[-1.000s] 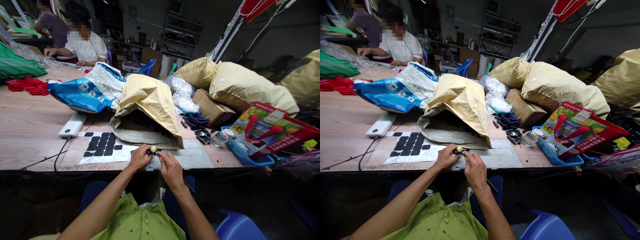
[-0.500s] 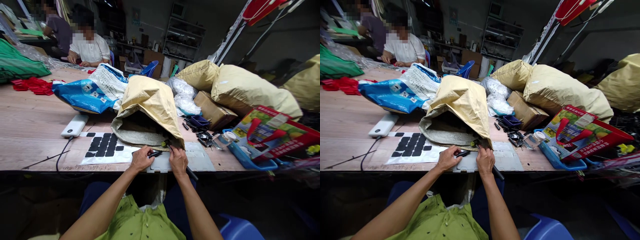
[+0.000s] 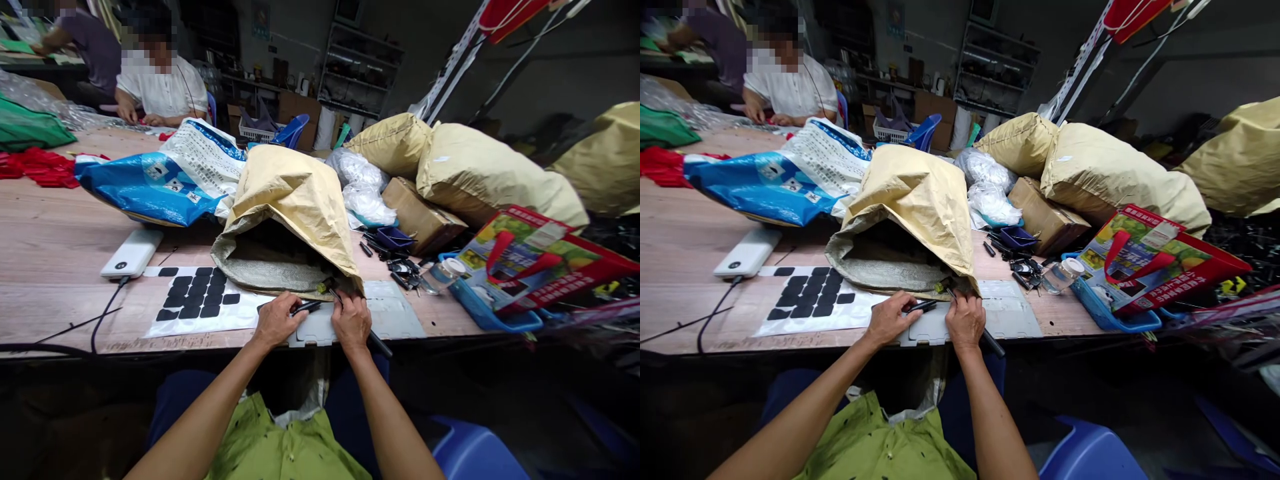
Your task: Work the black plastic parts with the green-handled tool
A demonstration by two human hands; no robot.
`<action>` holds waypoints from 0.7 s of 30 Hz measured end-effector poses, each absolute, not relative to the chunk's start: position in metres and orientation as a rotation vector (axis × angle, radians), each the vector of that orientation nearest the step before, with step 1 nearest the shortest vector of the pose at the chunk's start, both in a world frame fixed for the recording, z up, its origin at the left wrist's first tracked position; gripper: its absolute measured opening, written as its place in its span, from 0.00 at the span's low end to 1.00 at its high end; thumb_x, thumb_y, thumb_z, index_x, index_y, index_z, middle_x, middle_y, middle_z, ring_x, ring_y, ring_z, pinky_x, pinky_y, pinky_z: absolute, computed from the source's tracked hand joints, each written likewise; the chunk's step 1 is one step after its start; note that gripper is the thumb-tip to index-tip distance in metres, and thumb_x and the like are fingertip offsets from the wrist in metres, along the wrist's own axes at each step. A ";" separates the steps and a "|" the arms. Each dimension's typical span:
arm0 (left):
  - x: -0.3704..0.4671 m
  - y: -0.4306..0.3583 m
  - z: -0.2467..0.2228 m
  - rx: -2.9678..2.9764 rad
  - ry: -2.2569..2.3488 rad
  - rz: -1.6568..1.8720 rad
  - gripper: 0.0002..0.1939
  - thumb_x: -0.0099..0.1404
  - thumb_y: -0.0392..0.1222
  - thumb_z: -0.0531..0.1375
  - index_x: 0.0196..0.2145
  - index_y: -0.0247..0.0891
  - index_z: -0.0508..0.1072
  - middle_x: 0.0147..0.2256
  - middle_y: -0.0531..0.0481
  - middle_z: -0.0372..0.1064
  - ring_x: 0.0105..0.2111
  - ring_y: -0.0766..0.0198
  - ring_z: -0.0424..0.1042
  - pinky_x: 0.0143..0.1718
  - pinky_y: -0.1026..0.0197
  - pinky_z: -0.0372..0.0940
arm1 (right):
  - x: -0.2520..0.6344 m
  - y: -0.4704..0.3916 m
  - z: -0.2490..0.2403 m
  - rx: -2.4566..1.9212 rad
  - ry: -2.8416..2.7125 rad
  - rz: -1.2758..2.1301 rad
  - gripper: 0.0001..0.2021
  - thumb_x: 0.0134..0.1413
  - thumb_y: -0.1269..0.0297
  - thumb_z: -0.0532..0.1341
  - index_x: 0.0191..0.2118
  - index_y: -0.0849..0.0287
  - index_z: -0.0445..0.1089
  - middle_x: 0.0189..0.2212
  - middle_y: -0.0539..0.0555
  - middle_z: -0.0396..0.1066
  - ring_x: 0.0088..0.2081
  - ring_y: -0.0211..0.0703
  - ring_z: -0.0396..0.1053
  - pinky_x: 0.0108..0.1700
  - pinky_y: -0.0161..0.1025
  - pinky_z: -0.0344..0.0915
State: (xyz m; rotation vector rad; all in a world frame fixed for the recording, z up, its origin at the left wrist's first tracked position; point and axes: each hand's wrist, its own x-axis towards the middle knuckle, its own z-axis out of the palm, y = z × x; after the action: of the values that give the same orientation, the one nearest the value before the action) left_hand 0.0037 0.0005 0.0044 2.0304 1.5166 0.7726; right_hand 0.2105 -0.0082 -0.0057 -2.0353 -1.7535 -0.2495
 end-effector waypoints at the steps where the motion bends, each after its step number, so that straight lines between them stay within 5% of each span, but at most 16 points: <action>1: 0.003 0.000 0.006 2.025 1.494 0.784 0.09 0.66 0.49 0.60 0.39 0.43 0.74 0.37 0.54 0.72 0.32 0.65 0.70 0.37 0.63 0.61 | 0.211 -0.008 -0.005 -2.030 -1.758 -0.247 0.14 0.63 0.64 0.59 0.52 0.54 0.76 0.43 0.57 0.72 0.44 0.48 0.63 0.44 0.41 0.56; 10: -0.003 -0.072 0.019 2.015 0.984 0.565 0.17 0.73 0.54 0.50 0.46 0.45 0.73 0.38 0.48 0.75 0.38 0.59 0.74 0.42 0.60 0.63 | 0.213 -0.006 -0.006 -2.035 -1.745 -0.242 0.15 0.64 0.65 0.57 0.53 0.54 0.76 0.42 0.57 0.71 0.44 0.48 0.62 0.46 0.40 0.57; 16: -0.017 -0.114 -0.065 1.892 1.336 0.048 0.16 0.72 0.48 0.48 0.45 0.46 0.74 0.41 0.45 0.77 0.46 0.51 0.76 0.47 0.54 0.65 | 0.213 -0.007 -0.006 -2.064 -1.734 -0.248 0.15 0.63 0.66 0.58 0.52 0.54 0.76 0.40 0.57 0.72 0.44 0.48 0.63 0.47 0.40 0.57; 21: -0.031 -0.102 -0.114 1.767 1.496 -0.141 0.23 0.63 0.38 0.55 0.55 0.48 0.73 0.52 0.41 0.74 0.57 0.45 0.70 0.57 0.44 0.62 | 0.213 -0.007 -0.005 -2.054 -1.738 -0.270 0.14 0.64 0.66 0.58 0.52 0.54 0.76 0.41 0.57 0.72 0.44 0.48 0.64 0.47 0.40 0.58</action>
State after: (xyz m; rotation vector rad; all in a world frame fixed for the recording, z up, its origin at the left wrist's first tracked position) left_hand -0.0310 -0.1024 -0.1138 1.7672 1.4965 -0.1408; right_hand 0.2125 -0.0069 -0.0047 -2.0544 -1.7383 -0.2700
